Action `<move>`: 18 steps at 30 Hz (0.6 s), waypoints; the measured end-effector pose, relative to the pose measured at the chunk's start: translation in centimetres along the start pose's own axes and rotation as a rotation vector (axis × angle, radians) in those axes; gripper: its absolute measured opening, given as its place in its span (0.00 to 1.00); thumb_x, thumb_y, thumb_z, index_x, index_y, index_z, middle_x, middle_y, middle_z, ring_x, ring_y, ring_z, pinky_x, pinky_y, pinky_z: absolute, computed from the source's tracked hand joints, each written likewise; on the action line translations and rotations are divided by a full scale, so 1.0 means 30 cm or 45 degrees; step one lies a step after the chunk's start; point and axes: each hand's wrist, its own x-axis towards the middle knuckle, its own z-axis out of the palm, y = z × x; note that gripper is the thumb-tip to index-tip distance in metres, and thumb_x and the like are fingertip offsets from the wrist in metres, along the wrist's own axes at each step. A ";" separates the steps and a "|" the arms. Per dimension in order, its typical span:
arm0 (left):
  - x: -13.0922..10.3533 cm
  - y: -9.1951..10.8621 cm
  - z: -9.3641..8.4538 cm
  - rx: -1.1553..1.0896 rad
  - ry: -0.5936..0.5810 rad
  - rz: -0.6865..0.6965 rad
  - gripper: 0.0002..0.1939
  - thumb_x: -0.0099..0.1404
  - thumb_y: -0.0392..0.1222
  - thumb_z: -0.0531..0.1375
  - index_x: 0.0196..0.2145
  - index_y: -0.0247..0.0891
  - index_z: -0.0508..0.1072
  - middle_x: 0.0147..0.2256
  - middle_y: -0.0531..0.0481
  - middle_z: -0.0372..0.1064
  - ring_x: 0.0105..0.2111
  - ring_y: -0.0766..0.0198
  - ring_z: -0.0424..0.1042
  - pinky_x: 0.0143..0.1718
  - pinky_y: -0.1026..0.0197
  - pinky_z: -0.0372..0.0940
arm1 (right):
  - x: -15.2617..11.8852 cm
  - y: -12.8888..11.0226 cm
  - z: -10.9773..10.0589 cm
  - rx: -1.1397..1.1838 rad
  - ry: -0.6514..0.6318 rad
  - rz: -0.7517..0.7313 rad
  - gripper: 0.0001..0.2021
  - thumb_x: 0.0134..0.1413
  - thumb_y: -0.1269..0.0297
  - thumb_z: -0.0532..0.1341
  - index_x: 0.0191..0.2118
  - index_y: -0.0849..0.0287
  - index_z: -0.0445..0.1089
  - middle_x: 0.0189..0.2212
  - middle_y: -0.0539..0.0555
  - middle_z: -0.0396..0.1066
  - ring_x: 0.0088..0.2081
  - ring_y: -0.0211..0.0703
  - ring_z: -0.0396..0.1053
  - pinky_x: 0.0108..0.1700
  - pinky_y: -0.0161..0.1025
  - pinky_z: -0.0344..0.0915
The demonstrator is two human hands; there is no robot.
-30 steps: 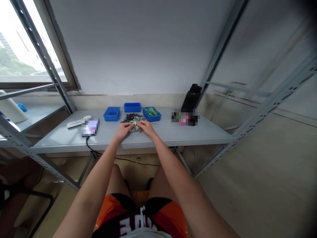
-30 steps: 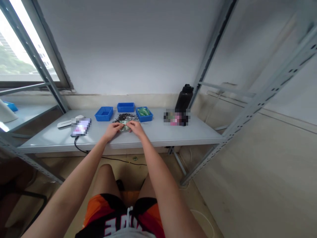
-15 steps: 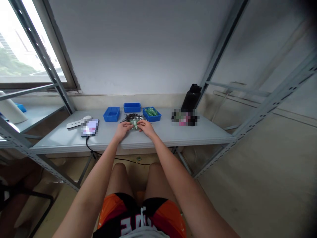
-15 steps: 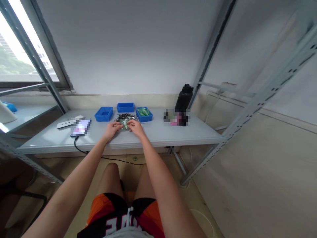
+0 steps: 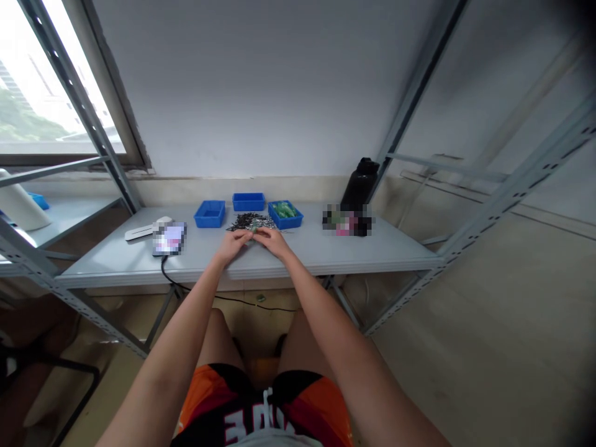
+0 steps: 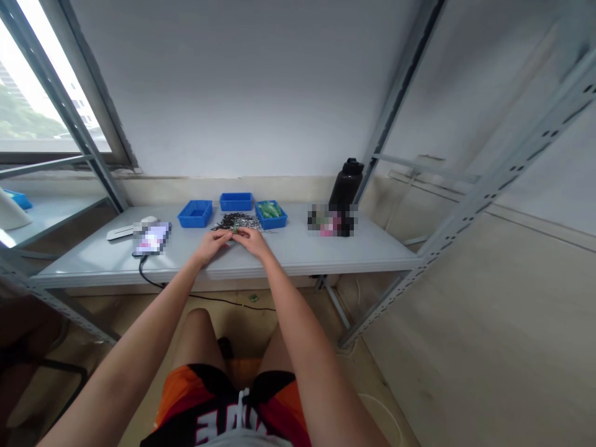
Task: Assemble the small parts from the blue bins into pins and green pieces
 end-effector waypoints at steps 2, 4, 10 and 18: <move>0.000 -0.001 -0.001 0.049 -0.045 0.013 0.22 0.57 0.58 0.60 0.35 0.35 0.78 0.43 0.43 0.74 0.42 0.56 0.70 0.35 0.59 0.68 | -0.003 -0.004 0.000 0.034 -0.010 0.030 0.17 0.46 0.53 0.64 0.38 0.60 0.73 0.32 0.53 0.73 0.35 0.42 0.68 0.38 0.39 0.65; 0.001 -0.003 -0.002 0.068 -0.048 0.012 0.21 0.59 0.57 0.59 0.36 0.35 0.78 0.42 0.43 0.74 0.41 0.56 0.70 0.36 0.59 0.68 | -0.004 -0.005 -0.001 0.030 -0.025 0.022 0.17 0.45 0.52 0.65 0.38 0.60 0.73 0.31 0.52 0.72 0.34 0.41 0.68 0.38 0.38 0.64; 0.002 -0.005 0.004 0.028 0.098 -0.013 0.18 0.59 0.47 0.61 0.44 0.35 0.76 0.47 0.40 0.72 0.40 0.58 0.70 0.33 0.61 0.67 | 0.007 0.017 -0.004 -0.112 -0.001 -0.072 0.12 0.49 0.56 0.61 0.34 0.60 0.73 0.28 0.51 0.72 0.32 0.40 0.65 0.39 0.38 0.63; 0.009 -0.016 0.004 0.032 0.167 -0.083 0.11 0.53 0.45 0.64 0.30 0.34 0.74 0.25 0.51 0.69 0.24 0.67 0.63 0.27 0.64 0.58 | 0.021 0.049 -0.005 -0.088 0.012 -0.054 0.12 0.49 0.56 0.60 0.33 0.60 0.74 0.27 0.51 0.72 0.30 0.40 0.65 0.36 0.37 0.62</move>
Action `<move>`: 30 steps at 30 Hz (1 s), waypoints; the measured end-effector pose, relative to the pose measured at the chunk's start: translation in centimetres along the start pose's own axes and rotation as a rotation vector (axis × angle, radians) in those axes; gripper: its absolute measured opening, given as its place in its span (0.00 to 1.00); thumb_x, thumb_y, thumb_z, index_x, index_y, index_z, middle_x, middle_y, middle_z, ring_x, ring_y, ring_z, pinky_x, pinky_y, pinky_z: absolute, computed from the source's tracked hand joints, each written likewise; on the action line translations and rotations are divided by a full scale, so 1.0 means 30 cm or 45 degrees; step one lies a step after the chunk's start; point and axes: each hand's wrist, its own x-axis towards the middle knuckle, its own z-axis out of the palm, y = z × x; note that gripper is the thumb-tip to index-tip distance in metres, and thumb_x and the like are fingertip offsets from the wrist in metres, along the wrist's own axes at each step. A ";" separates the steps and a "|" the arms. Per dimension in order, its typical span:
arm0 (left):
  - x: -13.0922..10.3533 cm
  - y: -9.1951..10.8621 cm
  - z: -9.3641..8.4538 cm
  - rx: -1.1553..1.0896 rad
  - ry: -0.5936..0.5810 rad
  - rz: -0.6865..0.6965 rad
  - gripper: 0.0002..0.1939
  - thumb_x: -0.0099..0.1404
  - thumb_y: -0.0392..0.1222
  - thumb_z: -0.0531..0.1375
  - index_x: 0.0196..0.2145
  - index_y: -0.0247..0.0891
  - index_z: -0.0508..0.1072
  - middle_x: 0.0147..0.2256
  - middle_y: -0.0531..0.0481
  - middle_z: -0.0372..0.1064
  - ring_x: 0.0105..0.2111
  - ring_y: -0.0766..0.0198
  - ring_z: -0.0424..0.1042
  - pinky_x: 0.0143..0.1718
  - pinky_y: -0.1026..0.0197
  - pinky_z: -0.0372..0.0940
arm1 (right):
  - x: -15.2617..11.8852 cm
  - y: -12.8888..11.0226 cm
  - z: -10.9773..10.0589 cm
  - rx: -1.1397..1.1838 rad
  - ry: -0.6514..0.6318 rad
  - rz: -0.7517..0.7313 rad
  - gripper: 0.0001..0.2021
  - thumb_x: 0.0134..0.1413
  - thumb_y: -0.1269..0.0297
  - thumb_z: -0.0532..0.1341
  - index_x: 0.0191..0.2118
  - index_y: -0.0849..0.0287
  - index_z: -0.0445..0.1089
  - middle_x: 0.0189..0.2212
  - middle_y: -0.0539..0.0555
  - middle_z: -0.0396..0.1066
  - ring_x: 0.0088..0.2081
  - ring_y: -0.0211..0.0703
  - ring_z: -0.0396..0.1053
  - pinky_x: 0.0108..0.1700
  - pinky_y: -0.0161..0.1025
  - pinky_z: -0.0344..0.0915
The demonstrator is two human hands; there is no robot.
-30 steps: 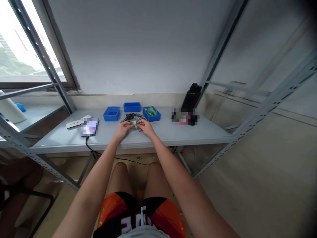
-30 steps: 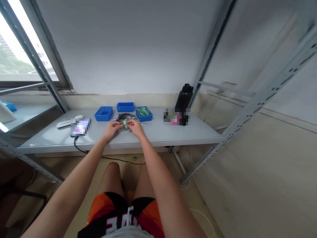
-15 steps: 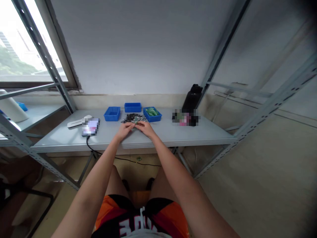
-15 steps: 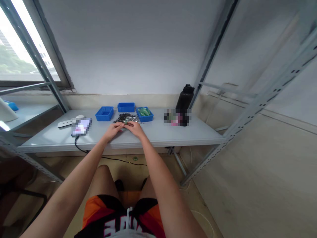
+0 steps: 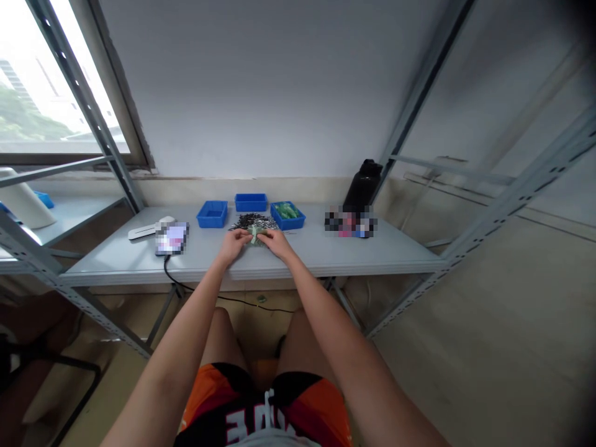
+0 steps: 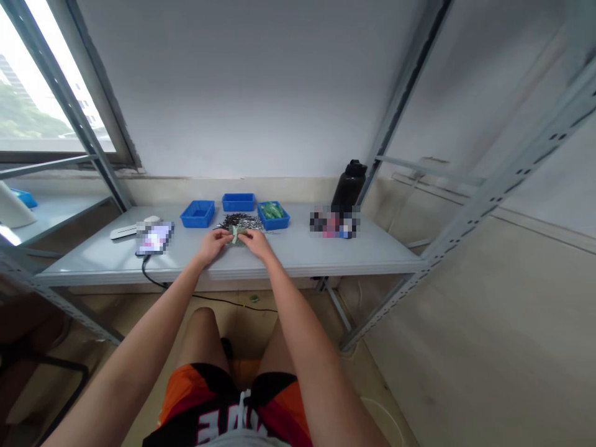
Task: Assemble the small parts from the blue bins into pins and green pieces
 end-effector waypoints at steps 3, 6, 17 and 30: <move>-0.004 0.008 0.001 -0.003 0.067 -0.020 0.11 0.52 0.45 0.64 0.27 0.35 0.72 0.23 0.53 0.67 0.23 0.67 0.62 0.27 0.63 0.58 | -0.007 -0.003 0.011 -0.067 0.031 -0.046 0.13 0.49 0.56 0.59 0.33 0.60 0.74 0.28 0.52 0.74 0.31 0.41 0.66 0.38 0.38 0.63; -0.008 0.016 0.005 -0.013 0.069 -0.038 0.10 0.55 0.44 0.62 0.32 0.34 0.72 0.26 0.50 0.69 0.26 0.65 0.66 0.28 0.63 0.60 | -0.001 -0.028 -0.013 -0.179 0.111 -0.125 0.14 0.51 0.55 0.58 0.34 0.61 0.75 0.32 0.55 0.75 0.33 0.43 0.68 0.41 0.40 0.63; -0.046 0.030 0.022 0.291 -0.134 0.089 0.14 0.62 0.39 0.55 0.43 0.34 0.73 0.29 0.50 0.71 0.30 0.63 0.68 0.37 0.60 0.64 | 0.280 -0.071 -0.373 -1.188 0.489 0.203 0.19 0.61 0.65 0.48 0.50 0.61 0.72 0.45 0.63 0.75 0.45 0.48 0.70 0.47 0.40 0.61; -0.082 0.061 0.030 0.500 -0.258 0.139 0.14 0.64 0.39 0.53 0.45 0.38 0.74 0.34 0.46 0.75 0.30 0.62 0.70 0.37 0.60 0.64 | 0.356 -0.055 -0.399 -1.378 0.196 0.213 0.21 0.60 0.52 0.54 0.50 0.63 0.71 0.47 0.64 0.73 0.47 0.52 0.70 0.47 0.42 0.62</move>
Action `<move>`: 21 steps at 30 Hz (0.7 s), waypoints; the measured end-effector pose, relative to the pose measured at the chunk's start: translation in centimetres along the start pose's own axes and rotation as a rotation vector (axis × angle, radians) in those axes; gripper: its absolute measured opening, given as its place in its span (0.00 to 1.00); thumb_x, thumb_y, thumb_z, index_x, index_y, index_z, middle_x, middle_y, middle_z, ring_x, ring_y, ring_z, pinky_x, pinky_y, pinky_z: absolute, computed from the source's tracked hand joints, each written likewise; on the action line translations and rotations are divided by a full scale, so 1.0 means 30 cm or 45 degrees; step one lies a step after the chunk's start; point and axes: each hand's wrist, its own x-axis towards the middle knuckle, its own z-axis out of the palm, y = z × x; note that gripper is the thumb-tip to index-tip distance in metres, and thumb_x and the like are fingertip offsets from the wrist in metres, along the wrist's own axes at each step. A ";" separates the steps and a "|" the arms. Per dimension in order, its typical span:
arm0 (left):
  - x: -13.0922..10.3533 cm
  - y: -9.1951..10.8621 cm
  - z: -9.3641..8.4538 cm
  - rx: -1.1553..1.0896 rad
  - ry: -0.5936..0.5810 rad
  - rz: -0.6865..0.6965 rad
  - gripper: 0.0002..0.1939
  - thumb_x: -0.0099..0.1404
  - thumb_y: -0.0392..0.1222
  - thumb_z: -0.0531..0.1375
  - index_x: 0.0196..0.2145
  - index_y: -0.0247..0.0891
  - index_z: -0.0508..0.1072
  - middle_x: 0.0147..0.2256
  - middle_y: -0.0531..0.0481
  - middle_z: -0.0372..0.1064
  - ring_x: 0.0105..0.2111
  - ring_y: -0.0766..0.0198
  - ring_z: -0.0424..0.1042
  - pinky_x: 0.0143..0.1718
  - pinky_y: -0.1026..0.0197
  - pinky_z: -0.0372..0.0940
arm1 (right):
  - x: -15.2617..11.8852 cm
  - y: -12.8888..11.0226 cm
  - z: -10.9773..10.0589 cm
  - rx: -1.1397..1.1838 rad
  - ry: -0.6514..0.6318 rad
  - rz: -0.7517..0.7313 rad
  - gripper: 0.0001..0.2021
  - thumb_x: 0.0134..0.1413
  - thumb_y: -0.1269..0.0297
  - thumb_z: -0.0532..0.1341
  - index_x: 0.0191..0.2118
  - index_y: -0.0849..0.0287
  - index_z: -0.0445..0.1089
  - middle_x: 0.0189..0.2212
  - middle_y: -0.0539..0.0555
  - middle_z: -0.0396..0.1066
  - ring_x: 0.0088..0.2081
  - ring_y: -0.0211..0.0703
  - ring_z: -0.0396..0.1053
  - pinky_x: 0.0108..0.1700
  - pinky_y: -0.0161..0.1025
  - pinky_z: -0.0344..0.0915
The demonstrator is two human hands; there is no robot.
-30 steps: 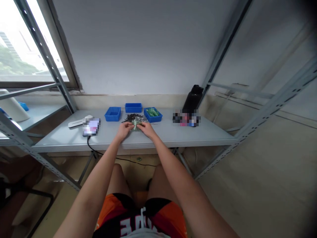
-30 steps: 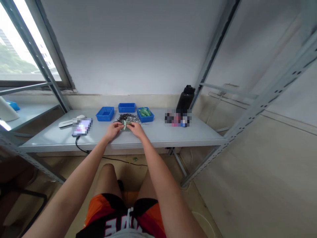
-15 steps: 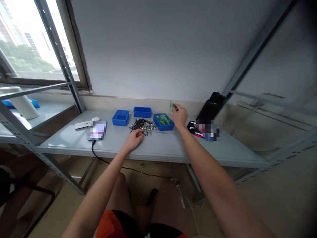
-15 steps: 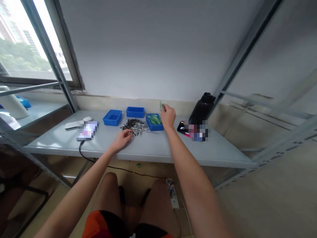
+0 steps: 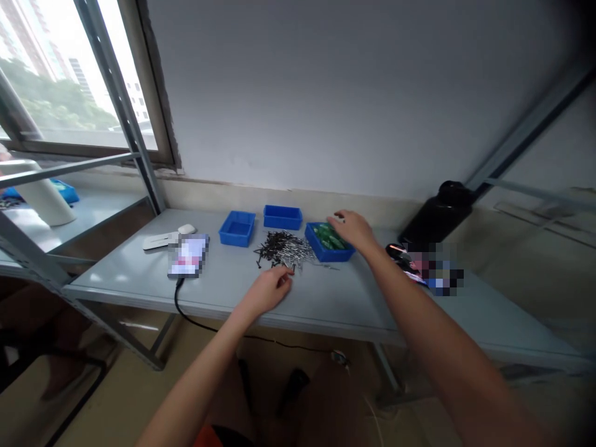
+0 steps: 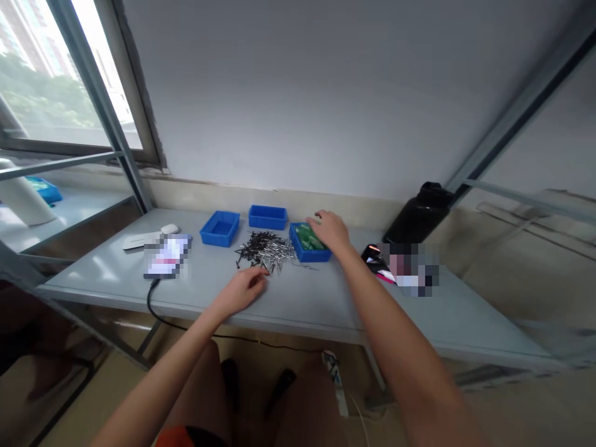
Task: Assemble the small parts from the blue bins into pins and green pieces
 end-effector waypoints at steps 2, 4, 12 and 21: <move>-0.003 -0.003 0.003 0.035 -0.005 0.034 0.15 0.65 0.39 0.53 0.46 0.39 0.74 0.38 0.45 0.74 0.32 0.61 0.71 0.39 0.59 0.65 | -0.045 -0.003 -0.040 -0.028 0.091 0.015 0.17 0.60 0.56 0.54 0.46 0.62 0.72 0.44 0.61 0.74 0.45 0.51 0.70 0.46 0.42 0.62; -0.006 -0.003 0.004 0.052 -0.010 0.068 0.14 0.65 0.38 0.52 0.46 0.39 0.73 0.41 0.44 0.74 0.36 0.59 0.72 0.42 0.58 0.65 | -0.118 -0.030 -0.053 -0.074 0.122 -0.017 0.14 0.60 0.59 0.53 0.42 0.60 0.72 0.41 0.60 0.74 0.42 0.50 0.70 0.43 0.41 0.62; -0.010 0.007 -0.003 0.080 -0.030 0.092 0.14 0.65 0.37 0.52 0.45 0.38 0.73 0.42 0.43 0.73 0.39 0.59 0.72 0.44 0.57 0.66 | -0.300 -0.180 0.088 -0.383 0.009 -0.193 0.13 0.60 0.61 0.55 0.44 0.64 0.67 0.42 0.67 0.71 0.44 0.55 0.69 0.41 0.43 0.64; 0.073 0.010 -0.050 0.297 0.014 0.207 0.14 0.66 0.36 0.51 0.45 0.40 0.74 0.43 0.44 0.71 0.41 0.60 0.72 0.43 0.60 0.66 | -0.329 -0.111 0.046 -0.526 -0.126 -0.004 0.10 0.61 0.70 0.51 0.43 0.66 0.67 0.39 0.67 0.73 0.38 0.55 0.74 0.35 0.43 0.67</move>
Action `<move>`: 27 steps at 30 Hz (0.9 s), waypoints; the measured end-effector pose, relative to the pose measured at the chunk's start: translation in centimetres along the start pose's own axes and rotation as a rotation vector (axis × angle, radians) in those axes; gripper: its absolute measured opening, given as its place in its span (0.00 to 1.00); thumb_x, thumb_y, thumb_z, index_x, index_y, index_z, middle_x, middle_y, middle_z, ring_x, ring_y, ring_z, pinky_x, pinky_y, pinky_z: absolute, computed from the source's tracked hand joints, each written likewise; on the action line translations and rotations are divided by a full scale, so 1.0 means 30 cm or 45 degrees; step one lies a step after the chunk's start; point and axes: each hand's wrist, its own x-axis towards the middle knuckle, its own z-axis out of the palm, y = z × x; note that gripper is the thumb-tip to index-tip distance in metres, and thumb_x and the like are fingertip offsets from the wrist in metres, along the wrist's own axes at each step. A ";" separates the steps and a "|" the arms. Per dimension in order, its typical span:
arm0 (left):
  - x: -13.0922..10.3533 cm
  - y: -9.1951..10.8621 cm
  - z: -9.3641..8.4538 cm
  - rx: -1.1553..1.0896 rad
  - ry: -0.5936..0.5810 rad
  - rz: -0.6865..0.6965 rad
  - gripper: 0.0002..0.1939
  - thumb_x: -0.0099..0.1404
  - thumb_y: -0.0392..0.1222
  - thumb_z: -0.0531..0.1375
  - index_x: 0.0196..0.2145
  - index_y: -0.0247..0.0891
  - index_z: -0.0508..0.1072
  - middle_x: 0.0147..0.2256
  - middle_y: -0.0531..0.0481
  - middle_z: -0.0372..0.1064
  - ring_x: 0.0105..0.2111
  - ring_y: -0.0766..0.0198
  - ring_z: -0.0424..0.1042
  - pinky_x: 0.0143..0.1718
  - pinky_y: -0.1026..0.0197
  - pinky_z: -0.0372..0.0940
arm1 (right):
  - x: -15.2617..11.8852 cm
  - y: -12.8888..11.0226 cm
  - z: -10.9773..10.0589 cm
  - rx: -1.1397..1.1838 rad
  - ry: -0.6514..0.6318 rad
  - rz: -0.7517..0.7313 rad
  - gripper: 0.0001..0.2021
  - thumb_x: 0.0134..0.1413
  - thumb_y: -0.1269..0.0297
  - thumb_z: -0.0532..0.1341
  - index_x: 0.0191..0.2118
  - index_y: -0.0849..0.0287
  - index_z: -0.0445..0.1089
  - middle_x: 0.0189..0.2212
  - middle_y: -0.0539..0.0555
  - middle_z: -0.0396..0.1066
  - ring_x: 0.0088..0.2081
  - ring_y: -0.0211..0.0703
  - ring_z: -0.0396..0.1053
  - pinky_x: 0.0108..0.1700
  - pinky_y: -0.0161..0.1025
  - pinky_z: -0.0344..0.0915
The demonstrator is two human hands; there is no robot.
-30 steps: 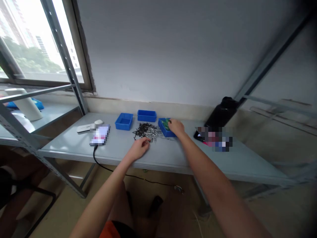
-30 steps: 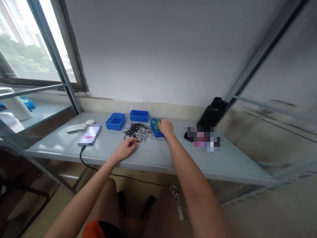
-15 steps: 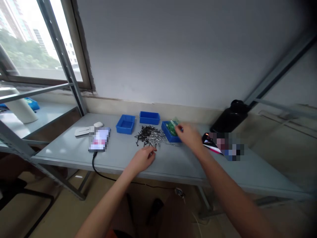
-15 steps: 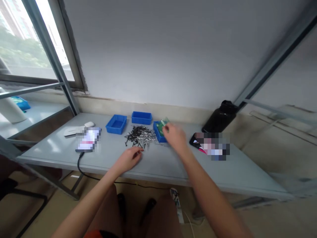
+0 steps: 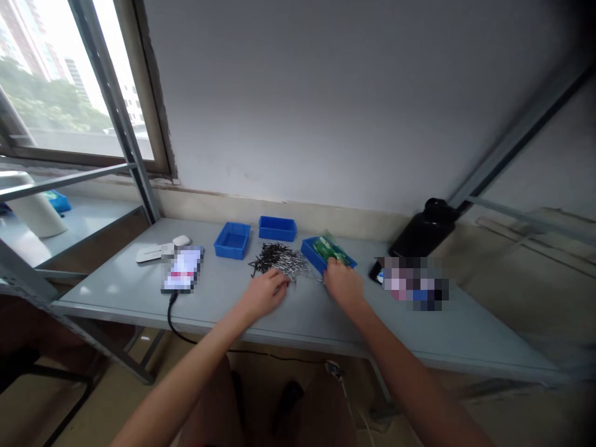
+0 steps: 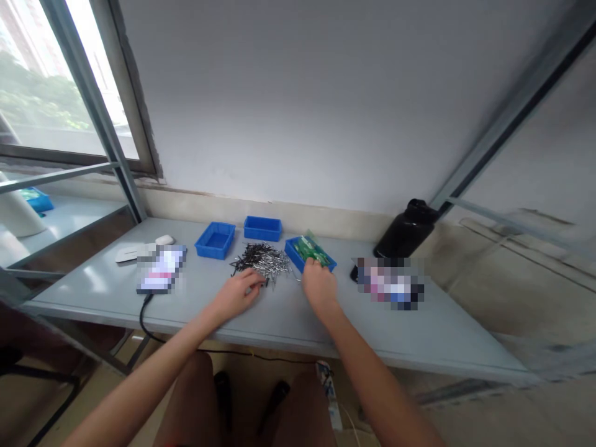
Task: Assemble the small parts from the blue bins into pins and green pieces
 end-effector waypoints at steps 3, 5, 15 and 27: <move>0.164 -0.054 -0.057 0.285 0.000 -0.055 0.16 0.68 0.37 0.50 0.50 0.40 0.71 0.50 0.43 0.68 0.42 0.59 0.73 0.42 0.60 0.66 | 0.000 0.045 0.012 0.019 -0.059 -0.004 0.11 0.61 0.71 0.52 0.45 0.66 0.67 0.41 0.66 0.73 0.39 0.54 0.75 0.36 0.41 0.66; 0.290 -0.104 -0.085 0.490 -0.043 -0.108 0.18 0.68 0.36 0.50 0.53 0.39 0.69 0.53 0.41 0.65 0.44 0.57 0.73 0.42 0.59 0.66 | 0.002 0.078 0.022 0.065 -0.107 -0.014 0.10 0.61 0.72 0.52 0.45 0.64 0.67 0.42 0.64 0.73 0.41 0.52 0.74 0.37 0.39 0.66; 0.611 -0.236 -0.013 0.779 -0.257 -0.142 0.15 0.65 0.28 0.51 0.43 0.31 0.74 0.44 0.32 0.69 0.43 0.50 0.73 0.42 0.56 0.65 | 0.078 0.313 -0.092 0.211 0.110 0.017 0.09 0.61 0.67 0.54 0.44 0.60 0.69 0.43 0.59 0.74 0.43 0.49 0.72 0.38 0.37 0.61; 0.560 0.119 0.220 0.697 -0.344 0.270 0.15 0.68 0.30 0.49 0.45 0.29 0.74 0.44 0.32 0.71 0.43 0.51 0.74 0.39 0.56 0.66 | 0.367 0.242 -0.287 0.301 0.224 -0.306 0.08 0.59 0.68 0.57 0.43 0.61 0.69 0.39 0.60 0.74 0.41 0.49 0.71 0.41 0.38 0.61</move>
